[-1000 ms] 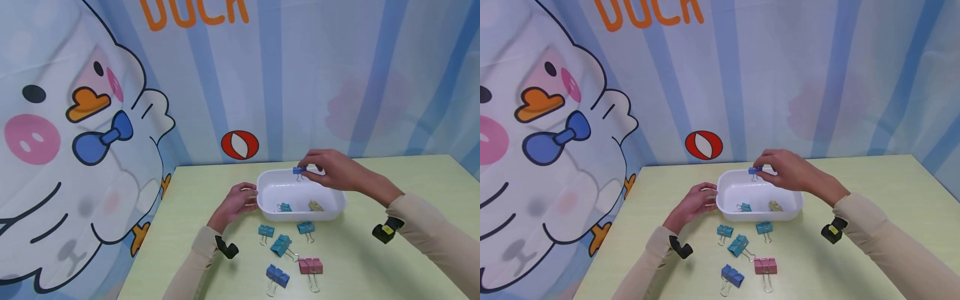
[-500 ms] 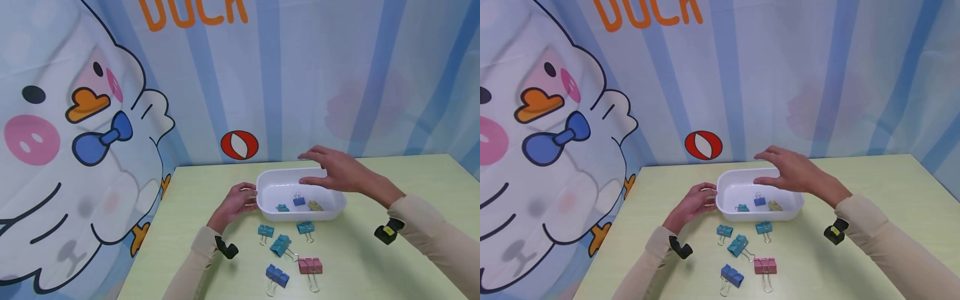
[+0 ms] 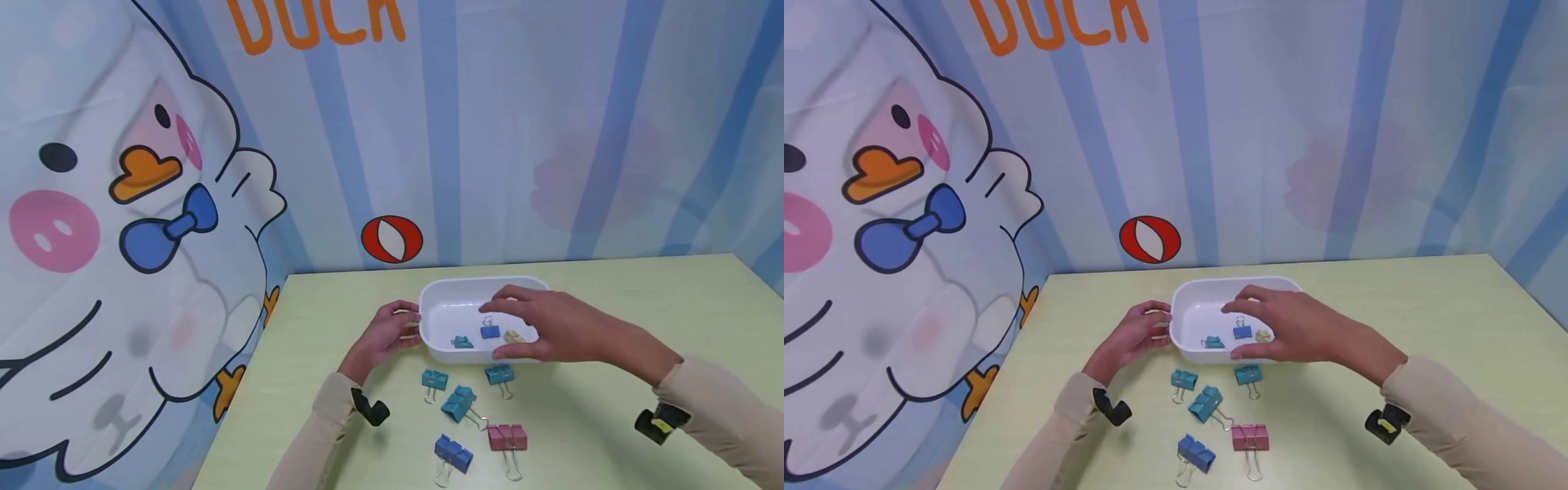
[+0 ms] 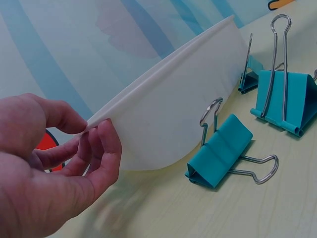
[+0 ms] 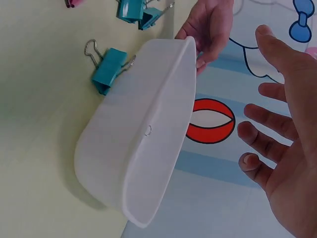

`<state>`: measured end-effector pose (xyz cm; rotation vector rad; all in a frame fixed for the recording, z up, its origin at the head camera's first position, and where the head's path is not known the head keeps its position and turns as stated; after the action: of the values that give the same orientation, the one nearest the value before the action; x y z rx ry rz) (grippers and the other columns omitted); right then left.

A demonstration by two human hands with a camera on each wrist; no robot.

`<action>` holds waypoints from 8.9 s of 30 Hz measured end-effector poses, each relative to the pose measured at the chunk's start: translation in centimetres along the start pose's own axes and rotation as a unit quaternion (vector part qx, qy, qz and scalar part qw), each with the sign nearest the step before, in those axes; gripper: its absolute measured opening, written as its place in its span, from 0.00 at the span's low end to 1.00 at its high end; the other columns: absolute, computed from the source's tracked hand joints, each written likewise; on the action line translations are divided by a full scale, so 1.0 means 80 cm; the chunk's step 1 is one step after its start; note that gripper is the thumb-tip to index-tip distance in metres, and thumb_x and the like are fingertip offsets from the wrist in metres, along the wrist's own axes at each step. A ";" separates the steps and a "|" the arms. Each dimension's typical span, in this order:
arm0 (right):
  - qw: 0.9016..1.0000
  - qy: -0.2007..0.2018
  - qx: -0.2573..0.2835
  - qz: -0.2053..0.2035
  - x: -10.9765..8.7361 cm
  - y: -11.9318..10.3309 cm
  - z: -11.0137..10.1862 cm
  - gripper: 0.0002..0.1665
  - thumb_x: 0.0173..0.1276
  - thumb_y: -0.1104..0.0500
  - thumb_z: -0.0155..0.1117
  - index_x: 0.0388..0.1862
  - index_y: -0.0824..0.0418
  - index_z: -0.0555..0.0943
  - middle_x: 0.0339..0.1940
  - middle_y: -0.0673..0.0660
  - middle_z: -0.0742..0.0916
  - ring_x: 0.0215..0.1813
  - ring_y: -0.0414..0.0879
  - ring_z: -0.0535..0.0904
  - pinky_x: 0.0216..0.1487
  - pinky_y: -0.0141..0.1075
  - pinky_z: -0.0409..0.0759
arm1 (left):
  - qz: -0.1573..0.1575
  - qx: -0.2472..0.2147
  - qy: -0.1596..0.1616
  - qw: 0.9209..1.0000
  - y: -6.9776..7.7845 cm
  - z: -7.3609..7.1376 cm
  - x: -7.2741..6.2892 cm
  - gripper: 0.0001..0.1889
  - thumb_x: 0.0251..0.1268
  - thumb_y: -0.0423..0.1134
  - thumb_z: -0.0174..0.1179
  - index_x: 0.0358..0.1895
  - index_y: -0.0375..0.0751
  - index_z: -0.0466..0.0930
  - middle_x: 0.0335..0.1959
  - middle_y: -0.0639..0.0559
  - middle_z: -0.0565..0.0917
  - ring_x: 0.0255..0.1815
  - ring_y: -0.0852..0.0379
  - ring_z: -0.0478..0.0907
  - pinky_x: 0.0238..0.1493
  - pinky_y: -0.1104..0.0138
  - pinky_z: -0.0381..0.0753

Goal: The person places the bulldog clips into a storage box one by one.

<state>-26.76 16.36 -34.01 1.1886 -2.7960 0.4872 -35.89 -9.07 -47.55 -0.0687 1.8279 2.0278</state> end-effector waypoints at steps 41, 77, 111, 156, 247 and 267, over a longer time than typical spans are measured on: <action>0.985 -0.107 0.135 -0.015 -0.083 -0.022 0.150 0.19 0.72 0.40 0.69 0.56 0.45 0.87 0.46 0.35 0.82 0.42 0.32 0.76 0.45 0.31 0.83 | 0.000 0.004 0.005 1.000 0.001 0.001 -0.003 0.18 0.76 0.34 0.60 0.63 0.34 0.73 0.55 0.38 0.80 0.45 0.48 0.84 0.52 0.57 0.87; 0.995 0.073 0.009 -0.061 -0.020 -0.006 -0.008 0.17 0.63 0.57 0.79 0.51 0.53 0.90 0.49 0.49 0.88 0.43 0.41 0.84 0.36 0.31 0.85 | 0.003 0.004 0.000 1.000 0.004 0.003 -0.005 0.18 0.75 0.34 0.60 0.63 0.33 0.72 0.54 0.38 0.81 0.44 0.48 0.84 0.54 0.56 0.86; 0.978 0.208 0.022 0.004 0.018 0.074 -0.070 0.19 0.62 0.62 0.79 0.52 0.57 0.88 0.47 0.53 0.88 0.31 0.41 0.73 0.27 0.31 0.74 | 0.002 0.009 0.005 1.000 0.004 0.001 -0.005 0.17 0.75 0.34 0.61 0.62 0.34 0.73 0.56 0.36 0.80 0.44 0.48 0.84 0.54 0.55 0.86; 0.997 -0.019 0.065 -0.023 -0.042 0.013 0.110 0.22 0.70 0.50 0.73 0.60 0.54 0.86 0.59 0.53 0.87 0.41 0.39 0.82 0.40 0.32 0.83 | -0.003 0.005 0.010 1.000 0.001 0.001 -0.003 0.17 0.75 0.35 0.61 0.63 0.36 0.73 0.57 0.37 0.80 0.46 0.46 0.84 0.53 0.56 0.86; 0.960 0.184 -0.193 -0.091 0.021 0.003 -0.040 0.53 0.54 0.53 0.86 0.78 0.47 0.70 0.76 0.63 0.73 0.43 0.57 0.88 0.23 0.35 0.80 | -0.001 -0.006 -0.001 1.000 0.003 0.003 -0.007 0.18 0.76 0.35 0.60 0.64 0.35 0.72 0.59 0.36 0.79 0.48 0.46 0.84 0.52 0.58 0.87; 0.987 0.059 -0.100 -0.110 0.000 -0.031 0.052 0.46 0.63 0.43 0.78 0.78 0.45 0.71 0.73 0.57 0.78 0.56 0.56 0.86 0.48 0.52 0.88 | -0.001 -0.012 -0.006 1.000 0.001 0.001 -0.005 0.19 0.75 0.34 0.61 0.64 0.34 0.72 0.58 0.36 0.79 0.48 0.45 0.84 0.53 0.57 0.86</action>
<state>-24.76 13.46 -37.31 1.3529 -2.5046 0.2430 -35.55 -9.11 -47.39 -0.0651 1.7968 2.0448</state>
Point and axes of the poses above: each hand's wrist, its own x-axis towards the middle knuckle, its own z-axis out of the palm, y = z × x, the point moved 6 cm from there along x, towards the middle knuckle
